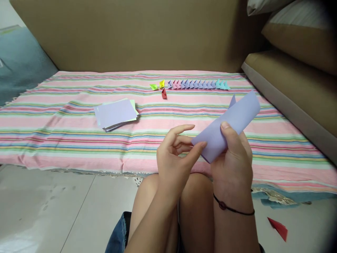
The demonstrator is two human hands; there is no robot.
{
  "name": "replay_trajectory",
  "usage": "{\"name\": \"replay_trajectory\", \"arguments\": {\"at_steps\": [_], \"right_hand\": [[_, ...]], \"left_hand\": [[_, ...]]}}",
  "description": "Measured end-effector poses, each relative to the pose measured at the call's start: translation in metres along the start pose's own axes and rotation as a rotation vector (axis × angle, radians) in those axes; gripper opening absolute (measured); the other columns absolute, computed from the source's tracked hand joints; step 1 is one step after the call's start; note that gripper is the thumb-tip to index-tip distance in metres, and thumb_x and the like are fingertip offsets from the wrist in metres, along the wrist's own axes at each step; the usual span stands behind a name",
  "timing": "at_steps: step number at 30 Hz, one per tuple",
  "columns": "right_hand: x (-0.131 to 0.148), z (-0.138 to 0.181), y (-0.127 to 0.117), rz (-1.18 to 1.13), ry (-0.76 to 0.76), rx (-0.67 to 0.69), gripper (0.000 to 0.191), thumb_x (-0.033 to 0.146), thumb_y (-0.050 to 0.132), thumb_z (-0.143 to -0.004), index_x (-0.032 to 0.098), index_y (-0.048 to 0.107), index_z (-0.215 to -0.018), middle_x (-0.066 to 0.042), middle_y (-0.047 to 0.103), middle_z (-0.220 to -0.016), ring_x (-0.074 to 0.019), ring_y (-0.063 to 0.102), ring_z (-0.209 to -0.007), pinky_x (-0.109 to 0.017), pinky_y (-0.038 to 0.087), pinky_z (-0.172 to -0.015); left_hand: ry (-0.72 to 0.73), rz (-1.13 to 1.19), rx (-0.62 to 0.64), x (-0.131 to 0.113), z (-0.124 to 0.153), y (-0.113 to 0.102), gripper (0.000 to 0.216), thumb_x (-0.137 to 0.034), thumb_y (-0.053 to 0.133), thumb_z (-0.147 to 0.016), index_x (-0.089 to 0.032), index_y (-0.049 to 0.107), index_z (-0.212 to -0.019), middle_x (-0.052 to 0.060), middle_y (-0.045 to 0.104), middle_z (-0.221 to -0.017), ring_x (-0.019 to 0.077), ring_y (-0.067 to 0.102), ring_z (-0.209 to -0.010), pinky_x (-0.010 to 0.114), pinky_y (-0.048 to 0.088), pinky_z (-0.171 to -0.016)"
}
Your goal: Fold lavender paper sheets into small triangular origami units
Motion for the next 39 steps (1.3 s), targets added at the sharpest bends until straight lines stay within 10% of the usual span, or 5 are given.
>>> {"name": "replay_trajectory", "arguments": {"at_steps": [39], "right_hand": [[-0.0059, -0.0019, -0.0055, -0.015, 0.027, -0.073, 0.046, 0.032, 0.071, -0.072, 0.021, 0.054, -0.113, 0.0, 0.058, -0.088, -0.0138, 0.056, -0.073, -0.026, 0.046, -0.06]], "left_hand": [[0.067, -0.085, -0.118, 0.0002, 0.0003, -0.0069, 0.021, -0.019, 0.076, -0.065, -0.023, 0.075, -0.086, -0.002, 0.066, -0.069, 0.0091, 0.056, -0.058, 0.021, 0.051, -0.053]]}}
Point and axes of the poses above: each hand's wrist, its own z-axis away from the middle knuckle, its own y-axis out of the palm, x = y × z, the point moved 8 cm from there along -z, towards the middle knuckle
